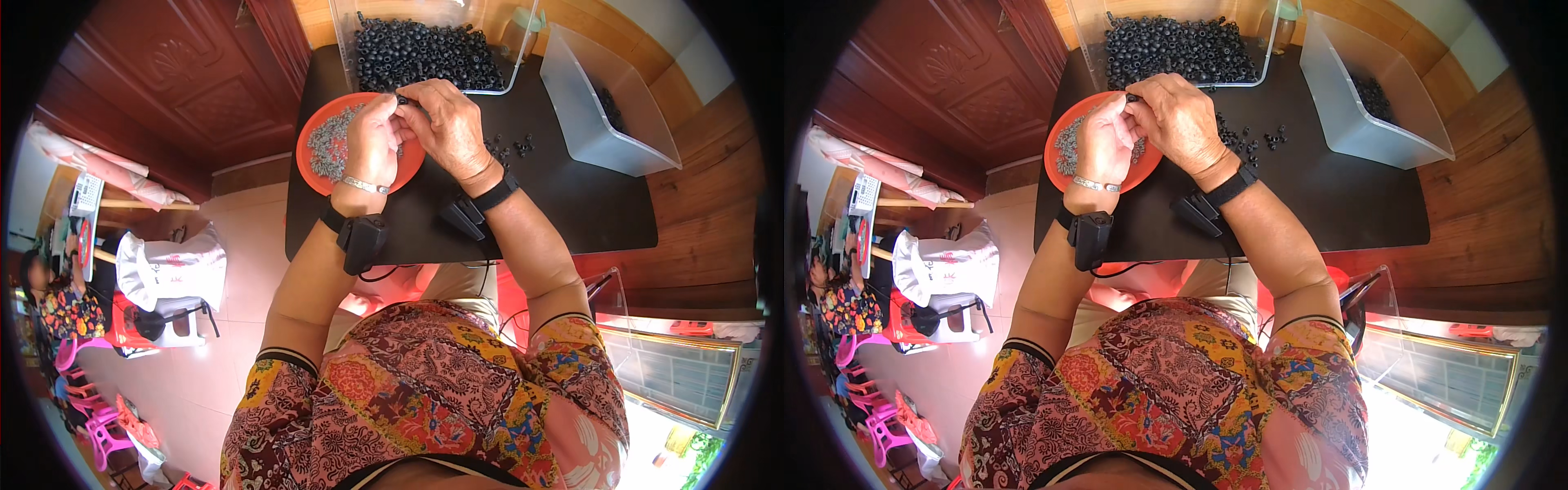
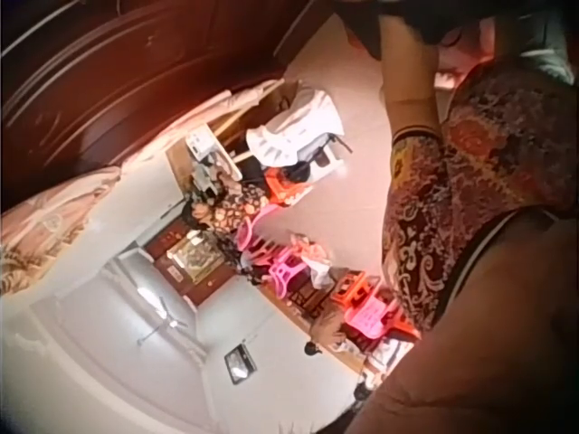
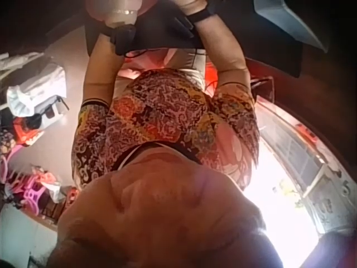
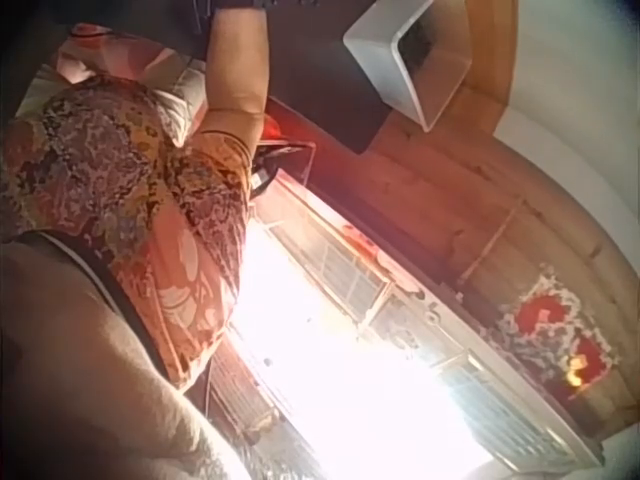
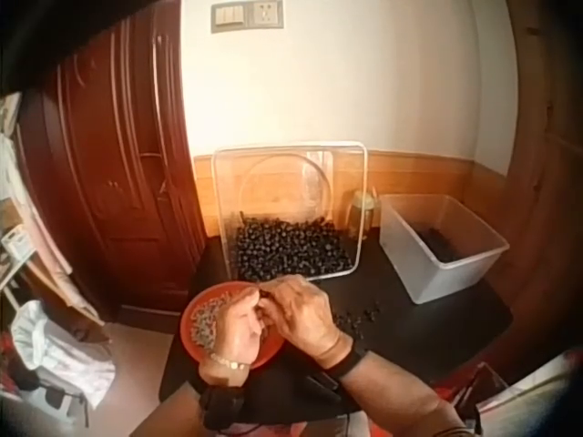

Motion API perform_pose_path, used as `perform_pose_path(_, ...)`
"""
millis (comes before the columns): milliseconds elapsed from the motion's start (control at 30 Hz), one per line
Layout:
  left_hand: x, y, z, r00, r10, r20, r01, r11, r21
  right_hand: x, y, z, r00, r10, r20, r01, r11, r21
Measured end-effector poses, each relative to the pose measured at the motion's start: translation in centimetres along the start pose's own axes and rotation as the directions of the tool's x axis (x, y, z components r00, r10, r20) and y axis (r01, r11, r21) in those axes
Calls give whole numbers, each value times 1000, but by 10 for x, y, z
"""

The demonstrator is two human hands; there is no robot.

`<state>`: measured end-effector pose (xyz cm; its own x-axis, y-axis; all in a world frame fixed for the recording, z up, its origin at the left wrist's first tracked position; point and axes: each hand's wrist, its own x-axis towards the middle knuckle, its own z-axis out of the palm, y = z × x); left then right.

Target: Assembling small metal rings onto black plastic components by hand.

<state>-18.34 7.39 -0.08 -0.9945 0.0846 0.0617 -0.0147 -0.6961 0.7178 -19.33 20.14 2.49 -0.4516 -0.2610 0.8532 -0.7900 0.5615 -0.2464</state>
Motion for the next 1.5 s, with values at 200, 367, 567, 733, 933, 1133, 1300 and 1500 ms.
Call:
perform_pose_path(200, -2, 1, 3, 1000, -3, -15, 2, 1000, -26, 0, -1, -1, 1000, 14, 14, -14, 1000, -5)
perform_pose_path(367, 1, 1, 0, 998, 4, -55, -4, 1000, 5, -1, 8, 1, 997, 67, 26, -71, 983, 171)
perform_pose_path(567, 0, 5, 1, 1000, -1, -24, 4, 992, 123, -3, 12, -1, 967, 214, 139, -250, 906, 342)
perform_pose_path(733, -3, 6, 5, 999, 28, -18, -25, 988, 155, -5, 8, 3, 885, 400, 237, -462, 696, 549)
perform_pose_path(933, -3, 8, 7, 1000, -9, 8, 8, 991, 133, -7, 10, 3, 843, 453, 290, -513, 513, 689)
perform_pose_path(1133, -3, 7, 3, 999, -38, 17, 36, 995, 89, -6, 14, 1, 958, 253, 136, -288, 853, 436)
perform_pose_path(1300, 1, 4, -2, 998, -53, -26, 54, 997, 61, -4, 12, -1, 994, 77, 76, -89, 982, 166)
perform_pose_path(1500, 0, 3, -1, 998, -36, -47, 38, 998, 53, -5, 13, 1, 996, 82, 43, -89, 975, 202)
